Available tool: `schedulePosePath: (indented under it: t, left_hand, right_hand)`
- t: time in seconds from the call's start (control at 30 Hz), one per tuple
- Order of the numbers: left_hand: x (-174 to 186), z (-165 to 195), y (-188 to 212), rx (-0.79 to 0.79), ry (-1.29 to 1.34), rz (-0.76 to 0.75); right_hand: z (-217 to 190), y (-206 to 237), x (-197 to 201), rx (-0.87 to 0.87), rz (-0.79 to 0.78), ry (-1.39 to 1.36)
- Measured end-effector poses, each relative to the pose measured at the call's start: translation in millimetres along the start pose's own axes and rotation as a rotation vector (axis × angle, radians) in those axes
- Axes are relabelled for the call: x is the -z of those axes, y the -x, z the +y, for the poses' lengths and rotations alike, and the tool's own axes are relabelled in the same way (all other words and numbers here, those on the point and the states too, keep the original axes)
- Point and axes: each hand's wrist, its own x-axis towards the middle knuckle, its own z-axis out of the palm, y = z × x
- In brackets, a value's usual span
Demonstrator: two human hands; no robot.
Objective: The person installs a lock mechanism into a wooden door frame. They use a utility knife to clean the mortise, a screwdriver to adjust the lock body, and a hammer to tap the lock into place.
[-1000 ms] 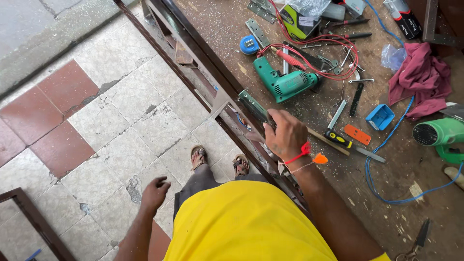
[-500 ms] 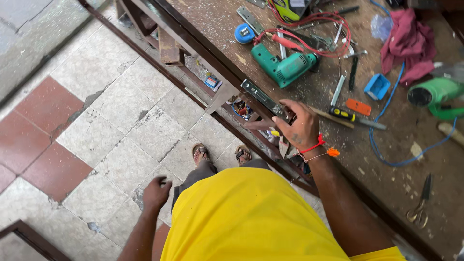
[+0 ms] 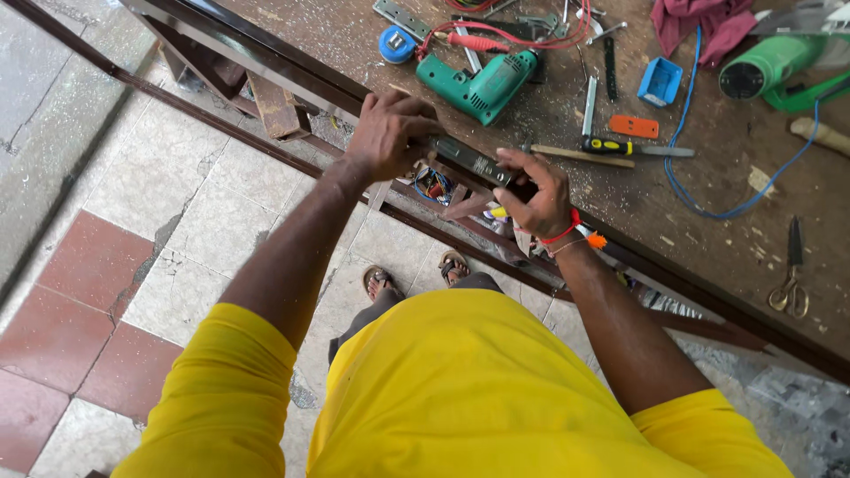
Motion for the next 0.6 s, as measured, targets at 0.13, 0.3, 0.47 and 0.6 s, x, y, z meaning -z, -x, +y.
schedulePosePath:
  t: [0.13, 0.3, 0.47, 0.6]
  left_hand:
    - [-11, -5, -4, 0.031, 0.016, 0.015]
    - [-21, -10, -6, 0.048, 0.023, 0.036]
    - [-15, -20, -1, 0.013, 0.033, 0.031]
    - [-11, -34, -1, -0.076, 0.069, 0.054]
  right_hand:
    - [10, 3, -3, -0.024, 0.06, -0.003]
    - [16, 4, -7, -0.103, 0.042, 0.009]
    - [8, 3, -7, 0.069, 0.04, 0.206]
    - [2, 0, -9, -0.003, 0.057, 0.223]
